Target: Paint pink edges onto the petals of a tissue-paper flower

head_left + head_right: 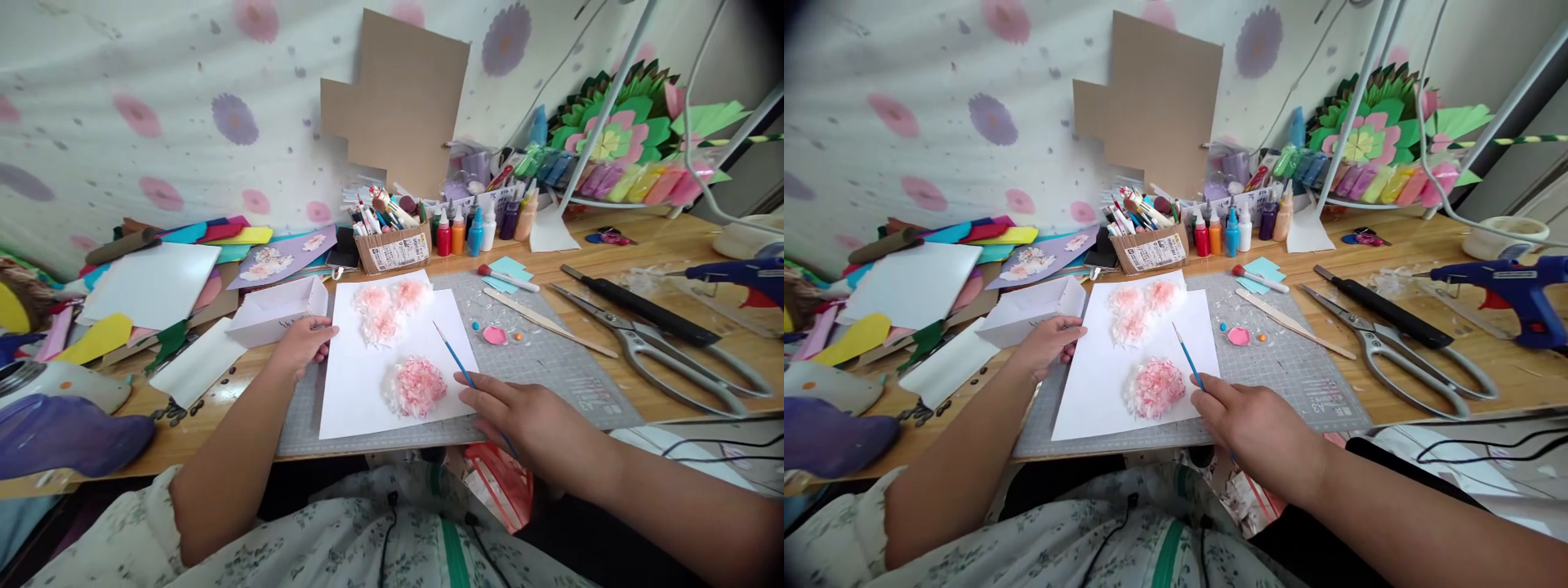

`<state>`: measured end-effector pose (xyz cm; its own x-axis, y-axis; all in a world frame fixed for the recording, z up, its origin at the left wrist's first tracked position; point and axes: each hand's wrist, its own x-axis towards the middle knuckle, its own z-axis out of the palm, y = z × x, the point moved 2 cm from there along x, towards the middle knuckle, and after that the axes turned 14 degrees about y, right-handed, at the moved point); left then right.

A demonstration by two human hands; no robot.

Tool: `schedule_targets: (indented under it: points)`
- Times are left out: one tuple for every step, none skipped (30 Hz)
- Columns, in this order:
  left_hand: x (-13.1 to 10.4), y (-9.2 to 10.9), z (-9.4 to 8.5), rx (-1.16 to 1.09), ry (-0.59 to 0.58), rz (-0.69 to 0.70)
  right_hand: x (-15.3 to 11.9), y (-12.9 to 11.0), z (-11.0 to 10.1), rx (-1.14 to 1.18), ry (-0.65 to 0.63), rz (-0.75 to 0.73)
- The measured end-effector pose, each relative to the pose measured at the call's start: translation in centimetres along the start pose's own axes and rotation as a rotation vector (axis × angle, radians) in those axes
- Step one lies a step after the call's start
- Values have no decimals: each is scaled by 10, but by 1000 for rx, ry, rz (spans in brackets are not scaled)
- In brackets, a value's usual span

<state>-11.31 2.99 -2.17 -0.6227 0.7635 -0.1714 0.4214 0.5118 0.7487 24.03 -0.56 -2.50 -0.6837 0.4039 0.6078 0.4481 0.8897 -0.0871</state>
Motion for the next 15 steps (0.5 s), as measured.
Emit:
schedule_targets:
  points:
    - [-1,0,2,-47,-28,-21,-1,1,1,8,-2,20]
    - [-2,1,3,-94,-58,-37,-1,2,1,17,-5,38]
    - [-3,1,5,-139,-88,-49,-2,3,2,31,-10,56]
    - [-5,1,5,-178,-112,-58,-3,4,3,46,-13,74]
    - [-7,1,5,-212,-128,-63,-4,5,3,59,-15,90]
    - [-10,0,4,-239,-136,-65,-5,5,3,68,-13,101]
    - [-14,-1,3,-263,-137,-63,-5,6,3,75,-9,104]
    - [-18,-2,0,-285,-132,-58,-6,6,3,79,-3,99]
    - [-24,-4,-3,-308,-123,-50,-6,5,2,79,2,86]
    - [-29,-6,-6,-333,-113,-39,-6,5,1,79,14,70]
    - [-35,-8,-9,-362,-105,-29,-6,5,-1,77,39,54]
    - [-41,-10,-13,-395,-100,-19,-6,5,-3,74,68,34]
    - [-47,-13,-16,-430,-93,-10,-6,7,-6,69,139,30]
    - [-52,-16,-20,-466,-84,-3,-7,9,-10,46,227,23]
    - [-55,-19,-24,-501,-71,1,-8,11,-14,14,318,7]
